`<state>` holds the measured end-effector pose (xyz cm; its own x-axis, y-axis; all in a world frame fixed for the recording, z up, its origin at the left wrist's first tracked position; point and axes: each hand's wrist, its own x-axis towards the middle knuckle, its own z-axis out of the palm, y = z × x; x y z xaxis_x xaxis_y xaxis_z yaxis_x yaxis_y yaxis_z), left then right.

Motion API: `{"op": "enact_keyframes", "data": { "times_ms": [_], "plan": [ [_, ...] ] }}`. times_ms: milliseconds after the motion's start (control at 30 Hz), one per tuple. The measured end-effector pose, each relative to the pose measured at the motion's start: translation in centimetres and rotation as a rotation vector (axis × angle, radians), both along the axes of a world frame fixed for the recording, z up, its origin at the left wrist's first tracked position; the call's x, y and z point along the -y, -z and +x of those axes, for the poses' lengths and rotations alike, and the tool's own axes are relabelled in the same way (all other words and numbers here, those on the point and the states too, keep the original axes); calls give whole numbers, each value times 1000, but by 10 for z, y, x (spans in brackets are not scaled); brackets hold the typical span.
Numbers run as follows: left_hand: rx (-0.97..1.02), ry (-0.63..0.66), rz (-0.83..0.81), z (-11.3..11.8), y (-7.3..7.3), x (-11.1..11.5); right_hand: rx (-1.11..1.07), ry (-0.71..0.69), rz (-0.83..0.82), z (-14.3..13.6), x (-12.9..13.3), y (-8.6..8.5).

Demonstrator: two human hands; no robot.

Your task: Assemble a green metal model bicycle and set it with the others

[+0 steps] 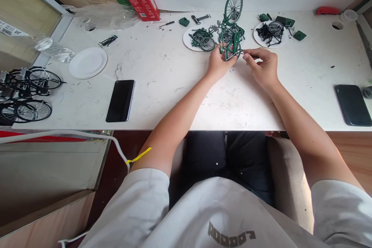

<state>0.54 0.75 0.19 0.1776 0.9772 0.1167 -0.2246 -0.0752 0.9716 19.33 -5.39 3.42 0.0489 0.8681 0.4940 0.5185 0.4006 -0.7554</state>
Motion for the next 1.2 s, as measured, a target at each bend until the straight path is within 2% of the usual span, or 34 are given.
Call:
{"op": "enact_keyframes", "data": {
  "times_ms": [100,200,467,567,700,900,1200],
  "plan": [
    [2,5,1,0,1,0,-31,-25,-23,-1,0,2],
    [2,33,14,0,9,-5,-39,-16,-30,-1,-1,4],
    [-98,18,268,5,57,-41,-37,-2,-11,1,-1,5],
    [-92,44,300,6,67,-49,-22,1,-10,1,-1,5],
    [-75,64,285,5,65,-48,-19,1,0,3,-3,7],
    [-99,19,308,4,58,-40,-62,1,-35,5,-3,6],
    [-105,16,349,3,60,-46,-155,-64,-156,1,-1,4]
  ]
}}
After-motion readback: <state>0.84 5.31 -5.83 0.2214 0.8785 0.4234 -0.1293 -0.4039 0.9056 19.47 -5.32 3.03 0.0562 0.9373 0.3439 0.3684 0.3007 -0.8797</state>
